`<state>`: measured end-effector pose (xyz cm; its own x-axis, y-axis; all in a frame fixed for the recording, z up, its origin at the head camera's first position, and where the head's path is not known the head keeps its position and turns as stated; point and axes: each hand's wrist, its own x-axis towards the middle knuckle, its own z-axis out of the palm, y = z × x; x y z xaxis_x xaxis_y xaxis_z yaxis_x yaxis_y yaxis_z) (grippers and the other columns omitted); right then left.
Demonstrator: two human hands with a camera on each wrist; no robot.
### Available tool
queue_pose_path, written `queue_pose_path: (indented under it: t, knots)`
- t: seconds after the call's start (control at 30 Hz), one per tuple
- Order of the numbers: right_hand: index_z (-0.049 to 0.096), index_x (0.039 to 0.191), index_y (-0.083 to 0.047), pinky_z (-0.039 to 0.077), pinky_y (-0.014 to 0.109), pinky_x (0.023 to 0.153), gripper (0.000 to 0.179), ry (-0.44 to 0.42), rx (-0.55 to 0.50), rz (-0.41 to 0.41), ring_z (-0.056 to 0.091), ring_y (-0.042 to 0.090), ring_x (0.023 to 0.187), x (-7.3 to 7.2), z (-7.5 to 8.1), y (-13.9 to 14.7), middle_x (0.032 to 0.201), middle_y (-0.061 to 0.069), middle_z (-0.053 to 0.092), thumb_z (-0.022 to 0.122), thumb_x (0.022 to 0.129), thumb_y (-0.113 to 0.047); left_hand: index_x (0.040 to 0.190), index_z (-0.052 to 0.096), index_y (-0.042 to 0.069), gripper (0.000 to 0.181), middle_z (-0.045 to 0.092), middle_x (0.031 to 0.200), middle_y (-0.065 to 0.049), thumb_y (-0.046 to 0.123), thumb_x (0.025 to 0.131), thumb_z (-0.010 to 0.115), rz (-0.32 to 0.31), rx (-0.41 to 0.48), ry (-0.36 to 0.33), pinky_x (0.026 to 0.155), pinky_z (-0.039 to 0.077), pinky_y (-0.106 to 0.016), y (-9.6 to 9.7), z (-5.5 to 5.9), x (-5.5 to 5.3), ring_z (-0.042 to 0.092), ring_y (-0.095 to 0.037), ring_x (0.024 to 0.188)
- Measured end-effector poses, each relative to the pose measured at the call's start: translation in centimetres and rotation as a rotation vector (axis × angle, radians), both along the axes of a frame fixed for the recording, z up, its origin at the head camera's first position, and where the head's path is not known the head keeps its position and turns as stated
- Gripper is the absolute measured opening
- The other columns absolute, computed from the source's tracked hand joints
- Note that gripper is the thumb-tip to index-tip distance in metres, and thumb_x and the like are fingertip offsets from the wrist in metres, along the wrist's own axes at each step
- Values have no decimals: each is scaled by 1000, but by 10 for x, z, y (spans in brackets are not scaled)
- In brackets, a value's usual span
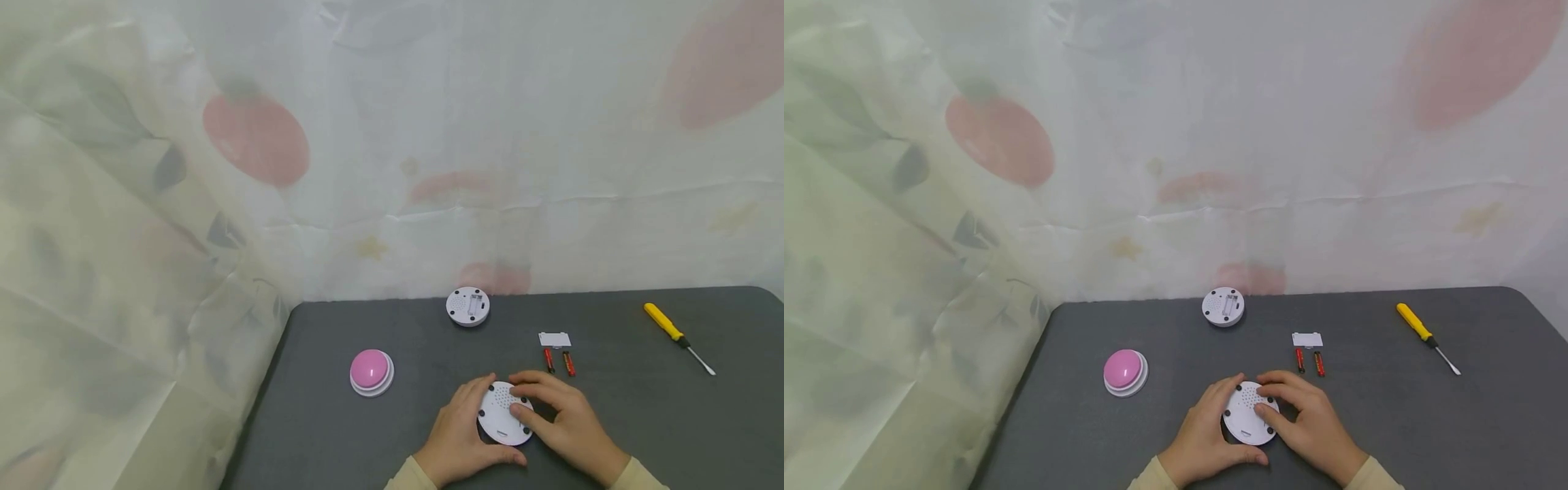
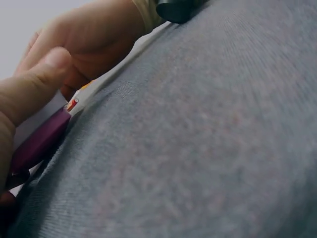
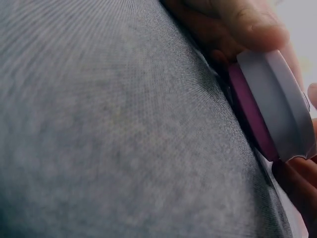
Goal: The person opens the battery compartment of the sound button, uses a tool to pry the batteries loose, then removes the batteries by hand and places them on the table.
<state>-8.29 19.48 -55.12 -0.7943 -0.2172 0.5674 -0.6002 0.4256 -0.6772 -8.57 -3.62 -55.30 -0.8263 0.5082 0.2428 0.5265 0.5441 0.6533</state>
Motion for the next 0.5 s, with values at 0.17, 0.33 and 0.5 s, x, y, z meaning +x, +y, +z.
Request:
queue_pose_path:
  t: [0.17,0.33,0.5]
  knots:
    - [81,125,-15,46,9,102,43,-13,28,41,71,16,121,1,4,2,132,6,74,89,87,3,168,40,19,109,50,162,6,57,82,95,-78,58,-64,113,51,-41,-3,0,-3,49,-11,146]
    - [82,123,-17,47,9,99,45,36,73,33,70,18,119,-2,6,4,132,5,73,89,85,6,166,44,18,98,55,157,6,47,87,94,-97,134,-167,113,49,-38,-6,1,-5,53,-9,139]
    - [80,116,-22,47,12,101,45,165,161,60,68,18,115,-4,11,6,127,-1,73,91,81,4,164,46,13,97,57,153,4,47,87,93,-41,157,-163,113,49,-38,-6,-2,-4,54,-10,136]
